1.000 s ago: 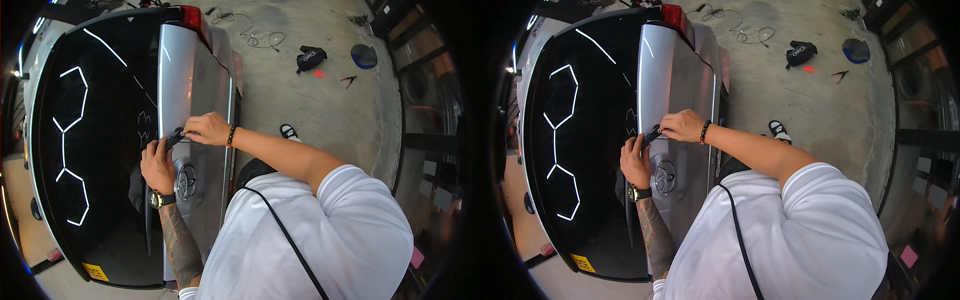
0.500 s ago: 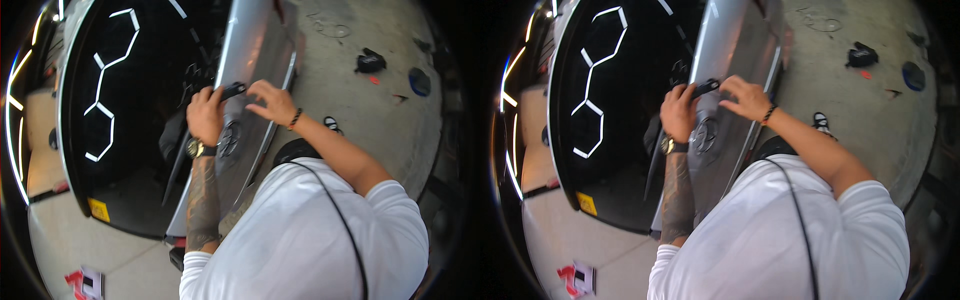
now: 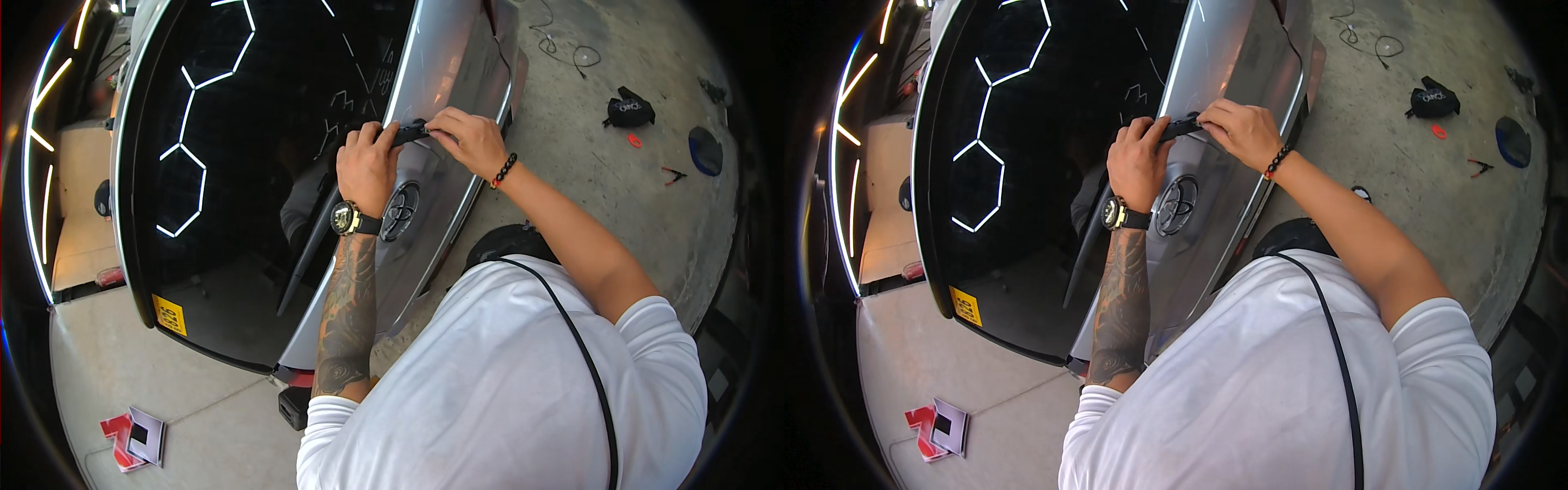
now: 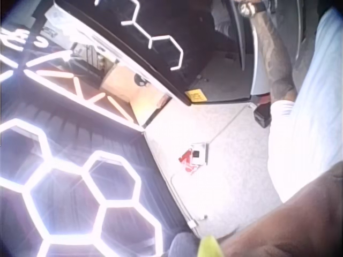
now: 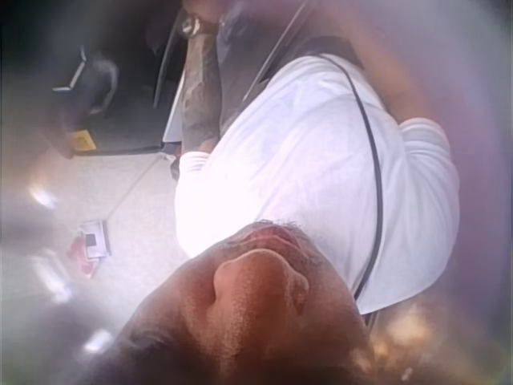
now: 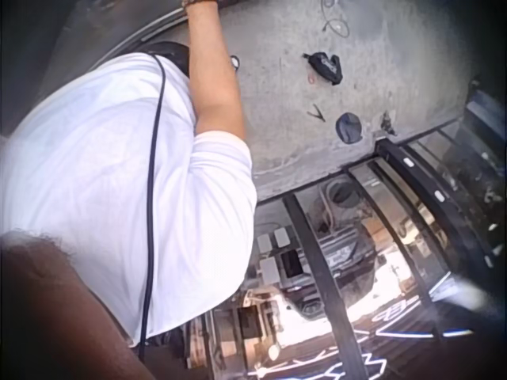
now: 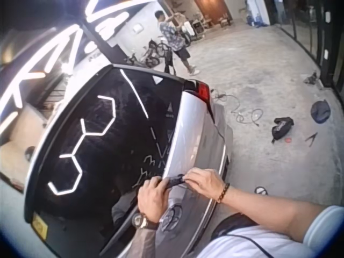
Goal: Replacing or repairing a rear windshield wiper arm on a vehicle.
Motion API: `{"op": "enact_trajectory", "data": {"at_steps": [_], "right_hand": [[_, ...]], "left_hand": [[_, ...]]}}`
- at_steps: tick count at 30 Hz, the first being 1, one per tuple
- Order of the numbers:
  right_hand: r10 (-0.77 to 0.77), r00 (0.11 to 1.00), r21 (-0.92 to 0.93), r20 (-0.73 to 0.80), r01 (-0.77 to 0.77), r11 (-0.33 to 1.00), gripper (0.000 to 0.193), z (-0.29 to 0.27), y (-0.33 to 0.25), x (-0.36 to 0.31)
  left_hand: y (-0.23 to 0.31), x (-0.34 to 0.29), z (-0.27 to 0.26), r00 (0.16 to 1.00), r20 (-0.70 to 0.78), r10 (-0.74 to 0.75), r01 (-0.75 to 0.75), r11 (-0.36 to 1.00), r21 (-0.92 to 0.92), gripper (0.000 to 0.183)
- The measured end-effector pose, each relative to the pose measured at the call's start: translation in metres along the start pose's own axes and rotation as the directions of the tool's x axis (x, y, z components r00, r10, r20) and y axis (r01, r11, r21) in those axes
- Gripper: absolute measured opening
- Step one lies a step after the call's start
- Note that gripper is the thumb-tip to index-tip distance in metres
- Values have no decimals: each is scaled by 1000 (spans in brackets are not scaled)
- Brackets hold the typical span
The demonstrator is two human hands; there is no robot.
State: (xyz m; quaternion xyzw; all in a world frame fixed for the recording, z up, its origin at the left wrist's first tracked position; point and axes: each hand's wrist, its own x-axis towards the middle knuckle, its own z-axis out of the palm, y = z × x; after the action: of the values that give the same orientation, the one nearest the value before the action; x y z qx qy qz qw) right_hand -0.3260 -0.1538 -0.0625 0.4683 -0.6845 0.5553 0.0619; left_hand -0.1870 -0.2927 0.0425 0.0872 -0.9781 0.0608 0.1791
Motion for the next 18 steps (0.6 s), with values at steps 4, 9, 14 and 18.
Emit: {"op": "enact_trajectory", "data": {"at_steps": [4, 9, 14, 18], "right_hand": [[-14, 993, -91, 119, 25, 996, 14, -2, 6, 5], [13, 996, -65, 87, -7, 998, 12, -4, 0, 5], [-60, 997, -88, 39, 63, 994, 12, -9, 12, 5], [-8, 994, -74, 105, 16, 997, 13, 4, -1, 8]], "left_hand": [[0, -1, -1, 1000, -5, 0, 0, 1000, -2, 36], [1, 0, -3, 1000, 8, -17, 17, 1000, 5, 36], [3, 8, 2, 999, -5, 35, -35, 999, -23, 36], [-4, -6, -7, 1000, -5, 16, -16, 1000, 10, 38]]}}
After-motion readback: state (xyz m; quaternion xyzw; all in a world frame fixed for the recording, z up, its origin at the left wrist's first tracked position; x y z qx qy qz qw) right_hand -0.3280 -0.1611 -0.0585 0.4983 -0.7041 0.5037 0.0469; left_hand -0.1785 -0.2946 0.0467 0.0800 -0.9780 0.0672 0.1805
